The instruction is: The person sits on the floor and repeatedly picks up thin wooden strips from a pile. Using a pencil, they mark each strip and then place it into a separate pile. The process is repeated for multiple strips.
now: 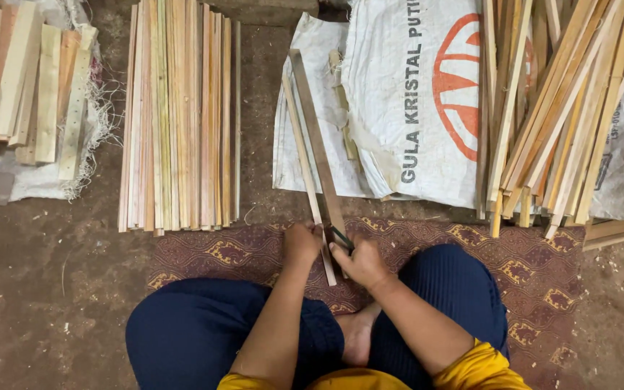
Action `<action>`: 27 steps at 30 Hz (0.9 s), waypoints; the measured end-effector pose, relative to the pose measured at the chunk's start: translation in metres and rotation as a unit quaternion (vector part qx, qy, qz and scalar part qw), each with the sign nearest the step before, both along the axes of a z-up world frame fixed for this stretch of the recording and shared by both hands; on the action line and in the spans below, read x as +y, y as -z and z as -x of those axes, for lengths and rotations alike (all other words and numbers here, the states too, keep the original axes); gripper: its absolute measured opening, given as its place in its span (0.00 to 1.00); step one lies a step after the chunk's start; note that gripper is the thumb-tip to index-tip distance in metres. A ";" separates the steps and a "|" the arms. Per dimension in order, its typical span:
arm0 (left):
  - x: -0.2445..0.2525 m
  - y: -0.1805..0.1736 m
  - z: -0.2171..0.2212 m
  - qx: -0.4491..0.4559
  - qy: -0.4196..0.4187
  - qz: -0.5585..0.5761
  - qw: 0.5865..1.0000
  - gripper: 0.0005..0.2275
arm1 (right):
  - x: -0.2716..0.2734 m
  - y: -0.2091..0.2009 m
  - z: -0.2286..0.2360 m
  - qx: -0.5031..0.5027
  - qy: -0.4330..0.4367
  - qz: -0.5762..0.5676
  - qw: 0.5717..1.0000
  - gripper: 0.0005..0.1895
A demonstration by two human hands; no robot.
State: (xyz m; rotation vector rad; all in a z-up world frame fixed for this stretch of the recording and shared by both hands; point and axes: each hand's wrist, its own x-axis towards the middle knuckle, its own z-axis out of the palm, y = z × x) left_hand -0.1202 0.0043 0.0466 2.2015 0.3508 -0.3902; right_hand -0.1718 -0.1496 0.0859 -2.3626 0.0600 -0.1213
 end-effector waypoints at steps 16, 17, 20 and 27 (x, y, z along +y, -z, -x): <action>0.018 -0.058 -0.064 -0.155 -0.120 0.152 0.969 0.19 | 0.034 0.003 0.010 0.075 -0.052 0.091 0.992 0.22; 0.017 -0.054 -0.073 -0.169 -0.138 0.159 0.963 0.18 | 0.037 0.004 0.012 0.077 -0.053 0.109 0.990 0.23; 0.015 -0.036 -0.106 -0.207 -0.167 0.163 0.950 0.16 | 0.038 0.012 0.010 0.081 -0.071 0.120 0.987 0.23; 0.005 0.012 -0.148 -0.270 -0.170 0.053 0.946 0.12 | 0.037 0.033 0.009 0.131 -0.109 0.139 0.975 0.28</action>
